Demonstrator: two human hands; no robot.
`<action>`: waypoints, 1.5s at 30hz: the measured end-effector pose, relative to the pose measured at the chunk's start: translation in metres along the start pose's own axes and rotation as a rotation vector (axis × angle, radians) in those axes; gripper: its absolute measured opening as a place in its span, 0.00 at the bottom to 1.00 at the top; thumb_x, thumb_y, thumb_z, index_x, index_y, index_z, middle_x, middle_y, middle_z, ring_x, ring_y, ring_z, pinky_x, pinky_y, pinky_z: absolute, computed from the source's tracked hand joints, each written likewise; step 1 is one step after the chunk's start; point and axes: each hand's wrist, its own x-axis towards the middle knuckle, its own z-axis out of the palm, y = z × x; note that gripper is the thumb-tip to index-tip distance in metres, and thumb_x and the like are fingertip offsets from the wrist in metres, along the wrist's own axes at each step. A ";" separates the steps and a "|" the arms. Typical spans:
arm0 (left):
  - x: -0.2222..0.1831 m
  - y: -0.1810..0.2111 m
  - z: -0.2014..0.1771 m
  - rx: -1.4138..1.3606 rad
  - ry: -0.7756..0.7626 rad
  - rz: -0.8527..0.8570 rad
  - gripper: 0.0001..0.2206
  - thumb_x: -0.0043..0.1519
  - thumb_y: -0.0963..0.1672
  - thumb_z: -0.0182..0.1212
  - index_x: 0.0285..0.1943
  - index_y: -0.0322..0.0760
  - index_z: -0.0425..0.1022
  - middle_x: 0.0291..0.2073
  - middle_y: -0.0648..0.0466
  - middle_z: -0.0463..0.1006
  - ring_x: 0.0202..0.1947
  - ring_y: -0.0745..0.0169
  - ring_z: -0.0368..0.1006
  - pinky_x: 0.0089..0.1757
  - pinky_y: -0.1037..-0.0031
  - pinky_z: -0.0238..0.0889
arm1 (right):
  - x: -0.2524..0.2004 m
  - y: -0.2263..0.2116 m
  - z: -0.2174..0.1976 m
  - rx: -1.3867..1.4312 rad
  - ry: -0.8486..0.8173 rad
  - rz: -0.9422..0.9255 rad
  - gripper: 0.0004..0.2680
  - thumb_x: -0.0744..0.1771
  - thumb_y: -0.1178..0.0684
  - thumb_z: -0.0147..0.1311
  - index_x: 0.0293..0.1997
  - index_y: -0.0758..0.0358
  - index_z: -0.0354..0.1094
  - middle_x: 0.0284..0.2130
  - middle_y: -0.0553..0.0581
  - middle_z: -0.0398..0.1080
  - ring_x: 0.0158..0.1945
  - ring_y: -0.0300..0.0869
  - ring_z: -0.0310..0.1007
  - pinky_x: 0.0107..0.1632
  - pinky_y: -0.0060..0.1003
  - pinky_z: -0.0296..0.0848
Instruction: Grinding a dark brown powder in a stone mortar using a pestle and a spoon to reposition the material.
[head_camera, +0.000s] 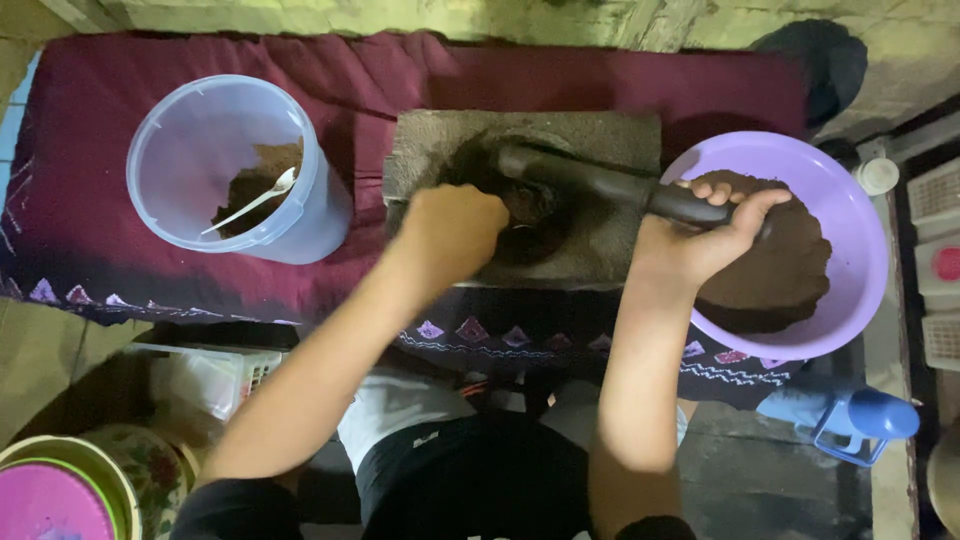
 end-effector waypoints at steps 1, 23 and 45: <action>0.009 -0.002 0.018 0.001 0.002 -0.004 0.11 0.61 0.41 0.54 0.43 0.46 0.84 0.33 0.45 0.85 0.38 0.36 0.83 0.33 0.52 0.76 | -0.007 0.000 0.006 0.002 -0.003 0.003 0.16 0.56 0.36 0.64 0.17 0.52 0.60 0.16 0.45 0.61 0.23 0.36 0.62 0.36 0.33 0.62; 0.072 -0.040 0.050 0.114 -0.019 0.150 0.06 0.59 0.43 0.62 0.34 0.41 0.85 0.28 0.48 0.84 0.35 0.43 0.83 0.32 0.54 0.75 | -0.009 0.004 0.011 0.039 0.107 -0.091 0.15 0.59 0.39 0.65 0.22 0.55 0.62 0.16 0.48 0.61 0.25 0.42 0.66 0.37 0.37 0.66; 0.041 -0.025 0.028 0.157 -0.189 0.082 0.12 0.63 0.43 0.53 0.46 0.46 0.85 0.42 0.51 0.85 0.45 0.44 0.83 0.38 0.58 0.75 | -0.027 -0.001 0.027 -0.020 0.092 -0.022 0.16 0.57 0.37 0.63 0.17 0.55 0.59 0.17 0.47 0.60 0.24 0.38 0.60 0.38 0.32 0.60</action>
